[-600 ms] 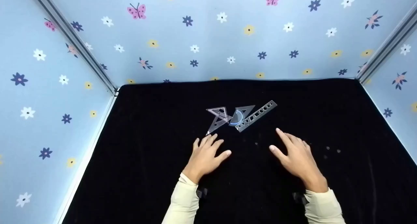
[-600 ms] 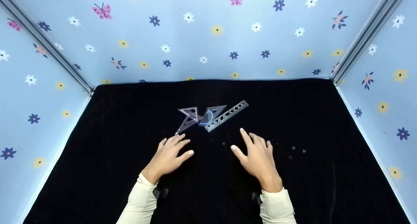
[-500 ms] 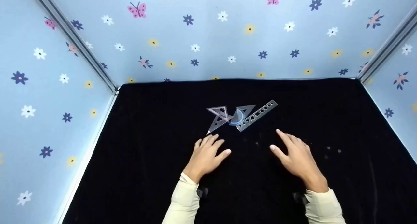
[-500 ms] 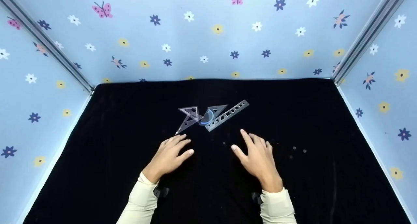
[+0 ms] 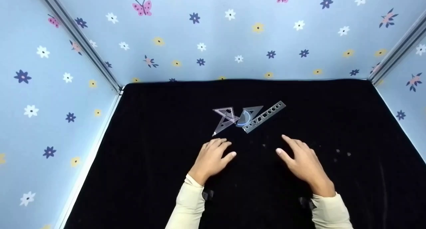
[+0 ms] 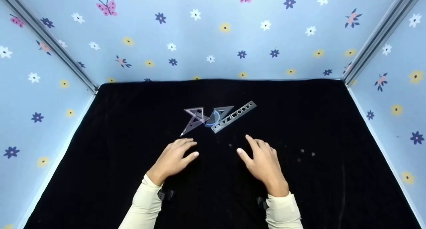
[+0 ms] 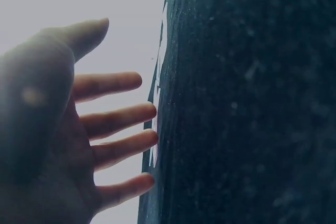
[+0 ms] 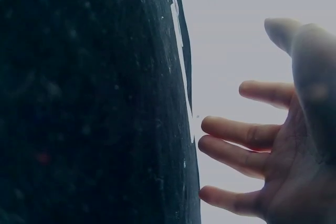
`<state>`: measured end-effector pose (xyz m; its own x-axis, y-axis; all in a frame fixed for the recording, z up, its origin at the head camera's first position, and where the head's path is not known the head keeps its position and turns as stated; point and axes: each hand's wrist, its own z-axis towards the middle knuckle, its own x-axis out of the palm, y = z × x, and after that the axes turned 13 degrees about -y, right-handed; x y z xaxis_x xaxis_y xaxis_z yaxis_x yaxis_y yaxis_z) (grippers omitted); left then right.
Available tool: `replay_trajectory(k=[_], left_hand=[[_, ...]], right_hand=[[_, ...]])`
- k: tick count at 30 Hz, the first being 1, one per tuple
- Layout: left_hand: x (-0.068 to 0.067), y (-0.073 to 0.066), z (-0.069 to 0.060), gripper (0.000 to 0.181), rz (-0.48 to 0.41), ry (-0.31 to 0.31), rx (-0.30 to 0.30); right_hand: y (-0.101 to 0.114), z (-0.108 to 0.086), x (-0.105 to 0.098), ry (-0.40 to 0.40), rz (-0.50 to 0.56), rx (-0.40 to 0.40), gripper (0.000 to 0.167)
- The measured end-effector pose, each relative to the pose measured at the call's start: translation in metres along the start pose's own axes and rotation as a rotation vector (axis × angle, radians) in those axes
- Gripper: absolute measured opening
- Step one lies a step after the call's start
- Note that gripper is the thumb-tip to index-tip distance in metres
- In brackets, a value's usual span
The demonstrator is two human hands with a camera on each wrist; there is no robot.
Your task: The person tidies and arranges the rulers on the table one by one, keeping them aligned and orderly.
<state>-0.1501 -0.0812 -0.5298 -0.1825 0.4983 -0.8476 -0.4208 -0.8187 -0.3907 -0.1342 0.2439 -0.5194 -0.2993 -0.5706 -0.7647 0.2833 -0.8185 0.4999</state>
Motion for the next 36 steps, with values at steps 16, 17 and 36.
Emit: replay_trajectory(k=[16,17,36], left_hand=[[-0.002,-0.01,0.027,0.042,-0.102,0.002,-0.029],[-0.001,-0.011,0.028,0.041,-0.11,0.001,-0.031],[0.024,-0.019,0.043,0.033,-0.229,-0.058,-0.114]], right_hand=[[-0.003,-0.003,-0.003,0.018,0.017,0.022,0.042],[-0.003,-0.003,-0.003,0.019,0.019,0.027,0.041],[-0.007,0.014,-0.007,0.056,0.007,0.052,0.036]])
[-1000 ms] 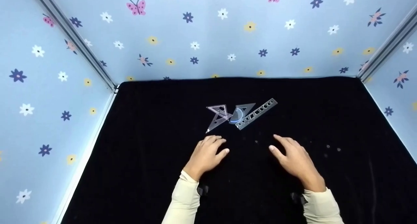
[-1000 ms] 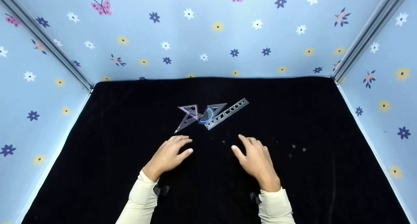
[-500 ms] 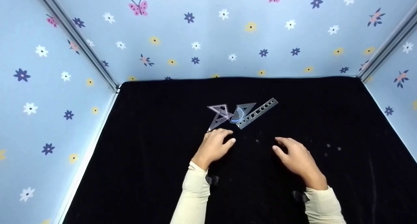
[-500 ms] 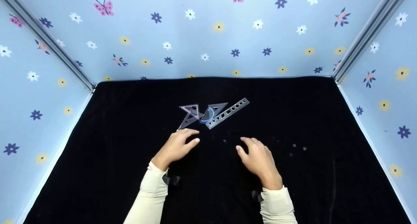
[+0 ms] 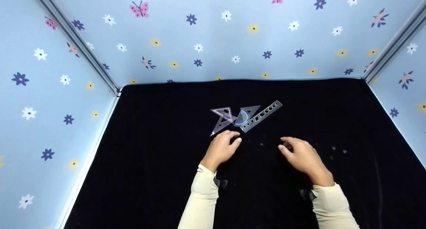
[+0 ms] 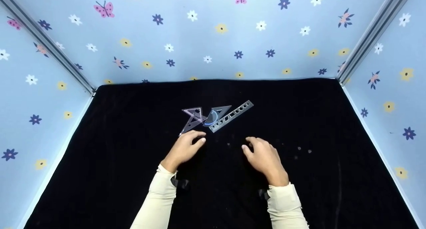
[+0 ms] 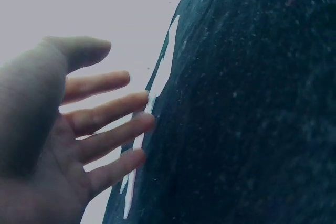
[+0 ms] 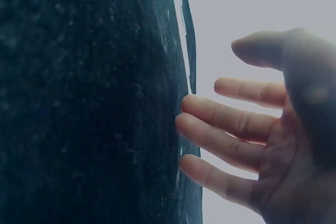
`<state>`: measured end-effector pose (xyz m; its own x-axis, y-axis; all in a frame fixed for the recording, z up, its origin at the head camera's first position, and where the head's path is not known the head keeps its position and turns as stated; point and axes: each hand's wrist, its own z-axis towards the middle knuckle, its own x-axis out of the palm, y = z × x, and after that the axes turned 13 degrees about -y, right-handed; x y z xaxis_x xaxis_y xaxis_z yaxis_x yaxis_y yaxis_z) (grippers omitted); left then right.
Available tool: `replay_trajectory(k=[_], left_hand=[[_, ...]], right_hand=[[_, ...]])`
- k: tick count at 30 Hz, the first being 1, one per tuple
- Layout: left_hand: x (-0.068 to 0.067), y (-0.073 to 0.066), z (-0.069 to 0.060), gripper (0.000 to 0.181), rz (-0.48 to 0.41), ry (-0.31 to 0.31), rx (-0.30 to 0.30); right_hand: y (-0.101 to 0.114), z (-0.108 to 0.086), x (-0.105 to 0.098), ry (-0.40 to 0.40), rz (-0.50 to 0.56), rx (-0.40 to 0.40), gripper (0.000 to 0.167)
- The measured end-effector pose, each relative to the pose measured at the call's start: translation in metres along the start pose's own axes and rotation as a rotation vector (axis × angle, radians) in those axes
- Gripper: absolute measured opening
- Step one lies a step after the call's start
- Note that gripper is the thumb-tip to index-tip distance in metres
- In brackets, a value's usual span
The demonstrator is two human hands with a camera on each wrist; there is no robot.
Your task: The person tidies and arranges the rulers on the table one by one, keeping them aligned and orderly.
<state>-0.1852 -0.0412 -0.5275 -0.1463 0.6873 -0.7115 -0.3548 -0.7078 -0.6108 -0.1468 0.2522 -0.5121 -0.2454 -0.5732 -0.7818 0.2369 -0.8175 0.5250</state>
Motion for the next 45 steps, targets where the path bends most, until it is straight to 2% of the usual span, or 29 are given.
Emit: replay_trajectory(k=[4,8,13,18,23,27,34,38,45], left_hand=[[0.005,0.0,0.004,0.026,-0.021,-0.105,-0.025],[0.009,-0.001,0.01,0.021,-0.047,-0.152,-0.036],[0.013,-0.001,0.014,0.021,-0.033,-0.135,-0.039],[0.02,0.001,0.014,0.02,-0.036,-0.126,-0.062],[0.027,0.004,0.016,0.019,-0.07,-0.182,-0.099],[0.031,0.004,0.019,0.019,-0.075,-0.209,-0.099],[0.034,0.002,0.019,0.021,-0.064,-0.176,-0.137],[0.037,0.003,0.018,0.02,-0.057,-0.178,-0.153],[0.041,0.008,0.018,0.018,-0.134,-0.209,-0.178]], right_hand=[[0.0,0.003,0.001,-0.007,0.006,-0.004,0.034],[-0.001,0.008,0.004,-0.038,0.017,-0.013,0.031],[-0.002,0.016,0.006,-0.069,0.038,-0.017,0.028],[-0.005,0.024,0.006,-0.061,0.035,-0.003,0.027],[-0.007,0.031,0.006,-0.044,0.028,0.01,0.028],[-0.011,0.037,0.007,-0.034,0.025,0.02,0.028],[-0.022,0.049,0.012,-0.062,0.065,0.028,0.024],[-0.028,0.055,0.014,-0.069,0.082,0.034,0.023],[-0.032,0.065,0.016,-0.083,0.08,0.035,0.021]])
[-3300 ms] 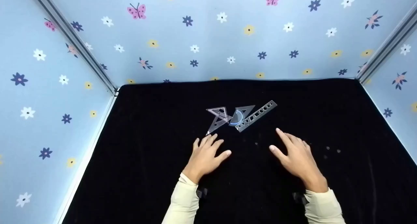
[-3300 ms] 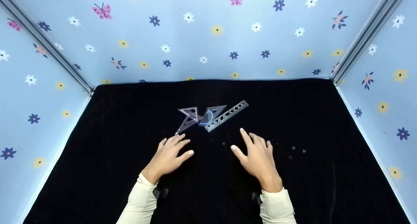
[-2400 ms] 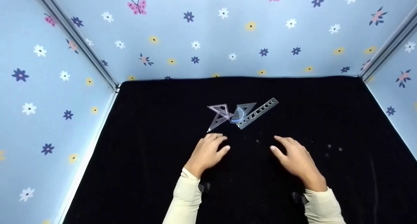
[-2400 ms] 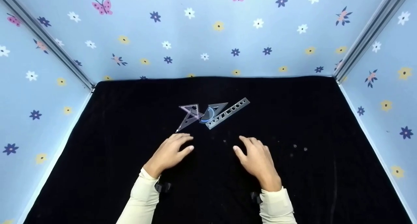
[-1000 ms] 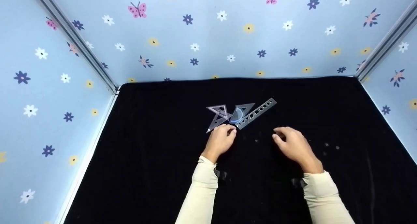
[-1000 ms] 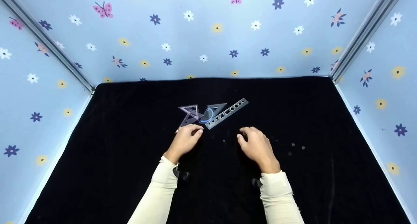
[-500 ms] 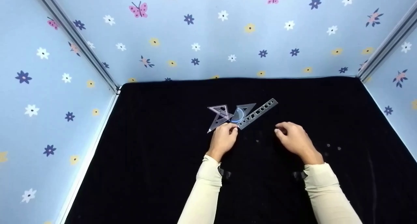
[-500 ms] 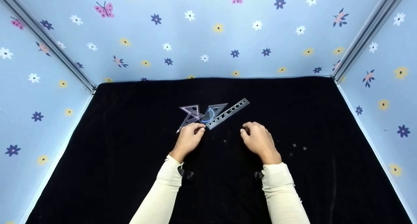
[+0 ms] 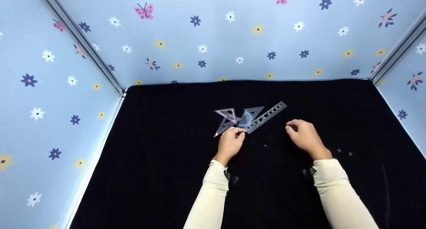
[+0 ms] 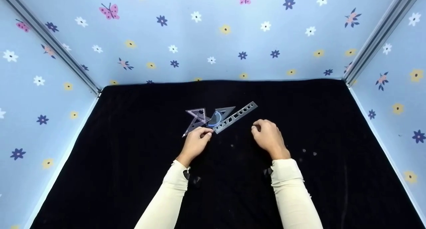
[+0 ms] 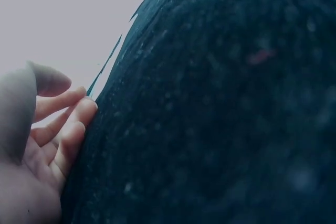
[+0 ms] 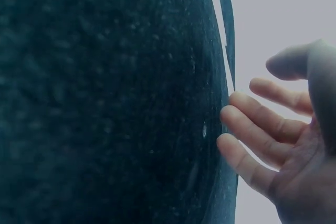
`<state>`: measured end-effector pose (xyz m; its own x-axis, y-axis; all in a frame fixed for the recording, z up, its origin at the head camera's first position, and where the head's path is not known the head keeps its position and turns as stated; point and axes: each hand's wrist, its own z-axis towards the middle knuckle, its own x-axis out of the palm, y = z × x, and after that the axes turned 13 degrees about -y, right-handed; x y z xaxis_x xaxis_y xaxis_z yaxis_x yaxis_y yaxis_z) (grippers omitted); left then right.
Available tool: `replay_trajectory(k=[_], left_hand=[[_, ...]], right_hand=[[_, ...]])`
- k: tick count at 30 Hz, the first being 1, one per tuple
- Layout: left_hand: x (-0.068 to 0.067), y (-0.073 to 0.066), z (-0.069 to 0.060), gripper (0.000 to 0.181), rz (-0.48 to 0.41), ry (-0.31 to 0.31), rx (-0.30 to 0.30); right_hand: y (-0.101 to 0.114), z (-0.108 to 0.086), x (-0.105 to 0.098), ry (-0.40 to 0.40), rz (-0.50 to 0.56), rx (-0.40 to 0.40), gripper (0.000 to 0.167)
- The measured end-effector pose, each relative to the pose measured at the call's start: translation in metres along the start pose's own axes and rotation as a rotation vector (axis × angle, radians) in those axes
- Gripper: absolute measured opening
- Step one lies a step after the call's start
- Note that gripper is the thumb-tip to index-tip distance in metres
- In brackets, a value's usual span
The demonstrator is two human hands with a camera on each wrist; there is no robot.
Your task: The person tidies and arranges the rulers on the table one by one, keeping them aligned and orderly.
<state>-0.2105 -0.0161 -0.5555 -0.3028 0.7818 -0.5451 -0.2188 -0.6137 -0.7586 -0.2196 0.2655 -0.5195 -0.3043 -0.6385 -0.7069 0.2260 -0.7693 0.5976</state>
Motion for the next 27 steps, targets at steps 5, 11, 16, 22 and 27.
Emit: replay_trajectory(k=[5,11,16,22,27], left_hand=[[-0.001,0.001,0.002,0.018,-0.074,0.017,-0.03],[-0.002,0.002,0.003,0.019,-0.081,0.022,-0.056],[-0.004,0.0,0.002,0.019,-0.101,0.028,-0.072],[-0.005,-0.002,0.001,0.021,-0.137,0.08,-0.057],[-0.009,-0.001,0.001,0.023,-0.135,0.126,-0.019]], right_hand=[[-0.003,0.008,0.005,-0.019,-0.007,0.0,0.02],[-0.001,0.02,0.013,-0.064,0.011,-0.02,0.018],[0.001,0.026,0.018,-0.07,0.011,-0.035,0.017],[-0.001,0.032,0.021,-0.065,0.025,0.009,0.02],[-0.002,0.039,0.025,-0.062,0.087,0.099,0.027]])
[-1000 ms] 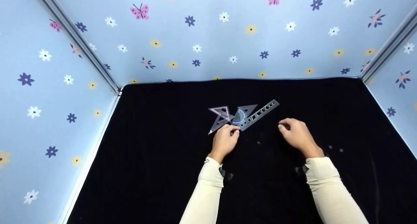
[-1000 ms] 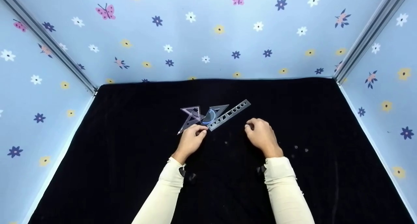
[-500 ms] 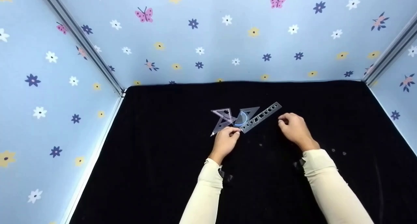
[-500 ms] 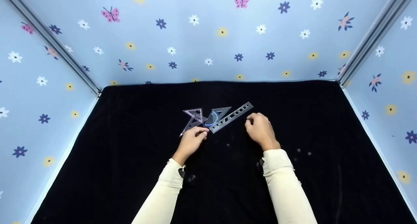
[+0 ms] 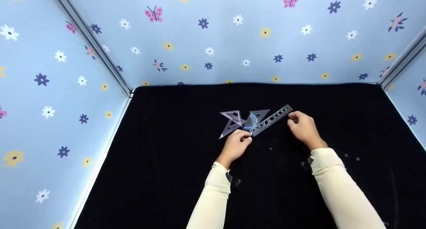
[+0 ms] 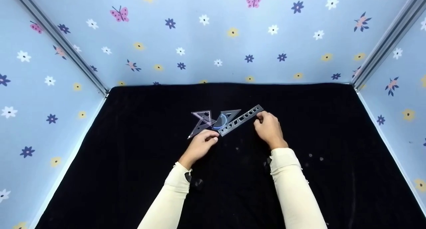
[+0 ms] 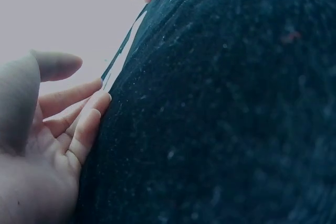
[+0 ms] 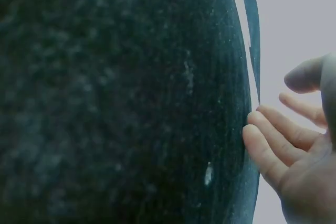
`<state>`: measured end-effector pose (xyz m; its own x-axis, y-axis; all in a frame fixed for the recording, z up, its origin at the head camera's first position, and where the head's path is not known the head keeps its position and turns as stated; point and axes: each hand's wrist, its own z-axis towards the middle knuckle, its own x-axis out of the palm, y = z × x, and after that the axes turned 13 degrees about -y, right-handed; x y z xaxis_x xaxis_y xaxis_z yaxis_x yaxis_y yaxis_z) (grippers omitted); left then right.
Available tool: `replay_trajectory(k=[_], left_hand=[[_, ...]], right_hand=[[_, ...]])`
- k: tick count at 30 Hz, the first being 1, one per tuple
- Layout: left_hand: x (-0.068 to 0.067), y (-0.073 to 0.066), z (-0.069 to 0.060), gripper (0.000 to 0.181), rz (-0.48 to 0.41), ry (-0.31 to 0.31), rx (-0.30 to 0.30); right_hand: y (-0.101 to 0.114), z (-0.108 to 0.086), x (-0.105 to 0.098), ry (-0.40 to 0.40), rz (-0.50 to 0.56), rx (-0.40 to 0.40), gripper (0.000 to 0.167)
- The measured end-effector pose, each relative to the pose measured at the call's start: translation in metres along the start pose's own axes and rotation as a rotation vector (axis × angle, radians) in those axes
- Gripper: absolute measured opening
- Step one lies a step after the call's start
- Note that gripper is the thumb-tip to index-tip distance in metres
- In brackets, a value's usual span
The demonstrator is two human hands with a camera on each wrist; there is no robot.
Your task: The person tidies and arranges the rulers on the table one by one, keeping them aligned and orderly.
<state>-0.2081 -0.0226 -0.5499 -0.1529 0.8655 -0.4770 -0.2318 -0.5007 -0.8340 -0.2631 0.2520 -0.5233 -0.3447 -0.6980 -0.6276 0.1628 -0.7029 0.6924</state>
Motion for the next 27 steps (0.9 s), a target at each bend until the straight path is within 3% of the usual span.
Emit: replay_trajectory(k=[10,19,27], left_hand=[[-0.002,0.0,-0.003,0.023,-0.007,0.029,0.004],[0.001,0.0,0.0,0.022,-0.034,0.025,0.001],[0.003,-0.002,-0.003,0.023,-0.033,0.039,-0.02]], right_hand=[[-0.007,0.007,0.003,0.064,-0.015,0.14,0.047],[-0.005,0.023,0.001,0.129,-0.052,0.154,0.053],[-0.009,0.026,-0.002,0.171,-0.074,0.155,0.055]])
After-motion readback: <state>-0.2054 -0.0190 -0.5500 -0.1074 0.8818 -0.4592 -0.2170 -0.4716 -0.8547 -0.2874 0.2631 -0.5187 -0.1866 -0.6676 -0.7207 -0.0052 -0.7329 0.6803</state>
